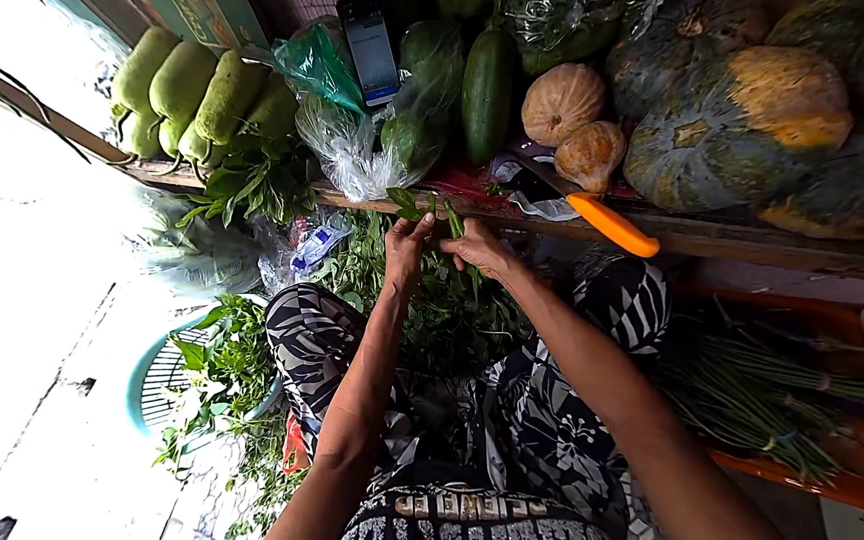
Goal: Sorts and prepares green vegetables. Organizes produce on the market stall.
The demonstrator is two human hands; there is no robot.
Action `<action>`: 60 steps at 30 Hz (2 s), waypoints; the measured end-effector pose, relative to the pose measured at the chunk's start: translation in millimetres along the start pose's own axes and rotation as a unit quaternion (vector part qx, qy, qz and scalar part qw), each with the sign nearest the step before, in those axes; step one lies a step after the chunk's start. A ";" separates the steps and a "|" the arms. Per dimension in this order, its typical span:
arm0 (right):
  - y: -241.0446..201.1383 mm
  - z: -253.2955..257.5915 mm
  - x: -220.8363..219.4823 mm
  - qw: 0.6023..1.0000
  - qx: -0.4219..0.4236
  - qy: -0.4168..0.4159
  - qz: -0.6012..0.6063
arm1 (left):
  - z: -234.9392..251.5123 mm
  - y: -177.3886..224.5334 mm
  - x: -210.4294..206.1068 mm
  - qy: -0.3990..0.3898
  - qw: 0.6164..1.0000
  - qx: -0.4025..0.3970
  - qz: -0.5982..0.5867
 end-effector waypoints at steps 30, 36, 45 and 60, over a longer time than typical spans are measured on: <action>1.7 -4.1 -5.7 0.996 -0.036 -0.083 0.013 | 31.0 6.0 16.6 0.039 0.997 0.019 0.071; 2.0 3.8 3.7 0.994 -0.008 -0.040 0.097 | 22.8 6.7 34.2 0.018 0.995 -0.029 0.098; -8.8 6.0 34.7 0.976 0.074 0.100 0.180 | -17.5 -35.6 -2.9 -0.156 0.986 0.061 0.011; -17.6 1.3 24.1 0.984 0.101 0.044 0.137 | -10.1 -62.6 18.2 -0.133 0.974 0.151 0.106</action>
Point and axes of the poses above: each hand's wrist, its own z-axis towards the middle knuckle, its own x-axis out of the back of the hand, y = z × x, the point moved 8 cm from there along z, towards the middle knuckle, and after that the axes turned 7 degrees about -z, right-handed, at the moved point
